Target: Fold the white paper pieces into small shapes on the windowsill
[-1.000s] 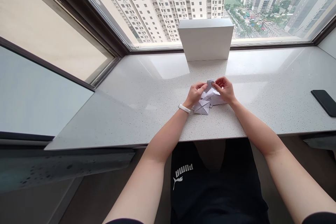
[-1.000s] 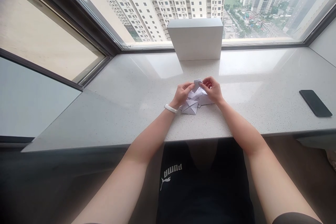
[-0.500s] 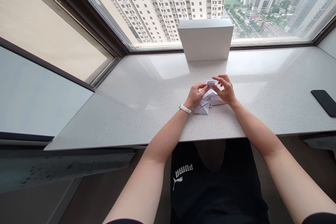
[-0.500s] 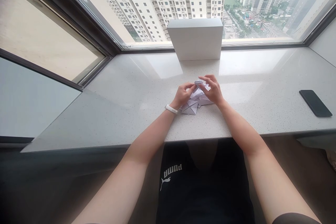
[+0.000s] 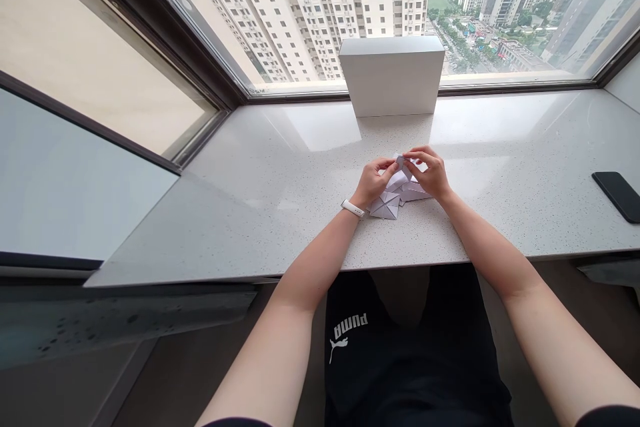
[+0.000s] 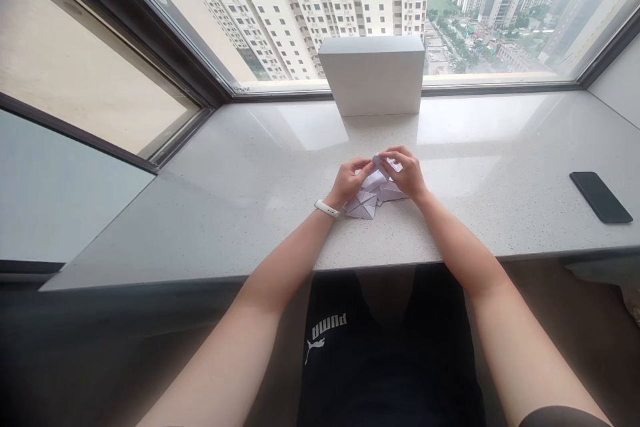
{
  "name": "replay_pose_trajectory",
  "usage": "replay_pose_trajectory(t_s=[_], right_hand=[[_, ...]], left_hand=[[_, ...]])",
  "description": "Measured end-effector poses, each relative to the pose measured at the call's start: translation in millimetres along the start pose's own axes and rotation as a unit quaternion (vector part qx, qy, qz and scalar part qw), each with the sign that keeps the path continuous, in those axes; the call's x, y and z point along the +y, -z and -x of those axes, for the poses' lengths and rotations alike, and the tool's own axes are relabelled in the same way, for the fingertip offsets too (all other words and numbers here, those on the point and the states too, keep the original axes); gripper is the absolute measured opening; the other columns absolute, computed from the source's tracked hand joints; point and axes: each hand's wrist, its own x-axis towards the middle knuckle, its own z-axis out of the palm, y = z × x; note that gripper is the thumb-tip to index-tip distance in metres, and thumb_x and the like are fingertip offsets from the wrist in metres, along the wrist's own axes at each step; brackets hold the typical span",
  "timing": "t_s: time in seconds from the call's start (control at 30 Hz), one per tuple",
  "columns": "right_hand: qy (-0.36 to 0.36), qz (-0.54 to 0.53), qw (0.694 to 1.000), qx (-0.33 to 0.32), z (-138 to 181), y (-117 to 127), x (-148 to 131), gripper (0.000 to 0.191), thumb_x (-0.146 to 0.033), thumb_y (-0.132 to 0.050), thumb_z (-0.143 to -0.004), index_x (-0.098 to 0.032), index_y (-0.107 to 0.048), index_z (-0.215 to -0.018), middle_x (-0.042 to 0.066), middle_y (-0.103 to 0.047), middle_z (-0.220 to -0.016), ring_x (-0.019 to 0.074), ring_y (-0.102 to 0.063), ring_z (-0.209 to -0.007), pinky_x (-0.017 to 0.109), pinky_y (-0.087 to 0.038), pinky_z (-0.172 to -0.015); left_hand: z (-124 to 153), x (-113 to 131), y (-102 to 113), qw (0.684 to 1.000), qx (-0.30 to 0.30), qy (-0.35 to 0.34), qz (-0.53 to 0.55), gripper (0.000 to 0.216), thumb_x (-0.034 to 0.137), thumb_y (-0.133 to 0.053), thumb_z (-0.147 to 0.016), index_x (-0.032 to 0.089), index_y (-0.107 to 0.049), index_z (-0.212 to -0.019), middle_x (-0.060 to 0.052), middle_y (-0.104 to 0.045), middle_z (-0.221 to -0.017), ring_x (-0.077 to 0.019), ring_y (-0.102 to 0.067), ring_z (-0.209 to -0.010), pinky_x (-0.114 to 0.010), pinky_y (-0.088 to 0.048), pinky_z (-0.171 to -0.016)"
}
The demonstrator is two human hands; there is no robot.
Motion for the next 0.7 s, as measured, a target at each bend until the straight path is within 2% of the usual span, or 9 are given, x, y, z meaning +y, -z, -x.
replay_pose_trajectory(t_s=[0.17, 0.37, 0.57, 0.7], right_hand=[[0.016, 0.017, 1.000, -0.016, 0.2, 3.1, 4.1, 0.033, -0.064, -0.083, -0.114, -0.034, -0.092, -0.127, 0.011, -0.083, -0.128, 0.0311, -0.081, -0.111, 0.054, -0.075, -0.096], [0.065, 0.090, 0.991, -0.069, -1.3, 8.5, 10.9, 0.050, -0.061, -0.095, -0.105, -0.036, -0.082, -0.146, 0.015, -0.076, -0.149, 0.0430, -0.073, -0.141, 0.068, -0.069, -0.117], [0.087, 0.111, 0.988, -0.063, -1.8, 6.6, 12.7, 0.030, -0.047, -0.084, -0.113, -0.033, -0.081, -0.140, 0.014, -0.081, -0.142, 0.0397, -0.075, -0.134, 0.065, -0.068, -0.115], [0.081, 0.106, 0.989, -0.061, -1.5, 5.9, 11.0, 0.028, -0.046, -0.084, -0.113, -0.034, -0.082, -0.138, 0.014, -0.082, -0.140, 0.0392, -0.075, -0.132, 0.065, -0.069, -0.113]], left_hand=[[0.3, 1.6, -0.5, 1.000, 0.000, 0.000, 0.007, 0.045, 0.066, -0.091, -0.106, 0.022, -0.098, -0.113, -0.016, -0.094, -0.122, -0.0337, -0.086, -0.117, -0.048, -0.066, -0.109], [0.2, 0.5, -1.6, 1.000, 0.014, 0.008, 0.014, 0.050, 0.072, -0.092, -0.103, 0.023, -0.098, -0.111, -0.014, -0.095, -0.121, -0.0338, -0.086, -0.116, -0.048, -0.066, -0.109], [0.3, -0.5, -0.8, 1.000, 0.001, -0.006, 0.008, 0.055, 0.075, -0.089, -0.103, 0.022, -0.098, -0.113, -0.016, -0.095, -0.123, -0.0342, -0.086, -0.116, -0.048, -0.067, -0.108], [0.8, 2.2, -1.1, 1.000, -0.002, -0.002, 0.009, 0.050, 0.072, -0.089, -0.105, 0.023, -0.098, -0.113, -0.015, -0.095, -0.123, -0.0345, -0.086, -0.118, -0.049, -0.066, -0.110]])
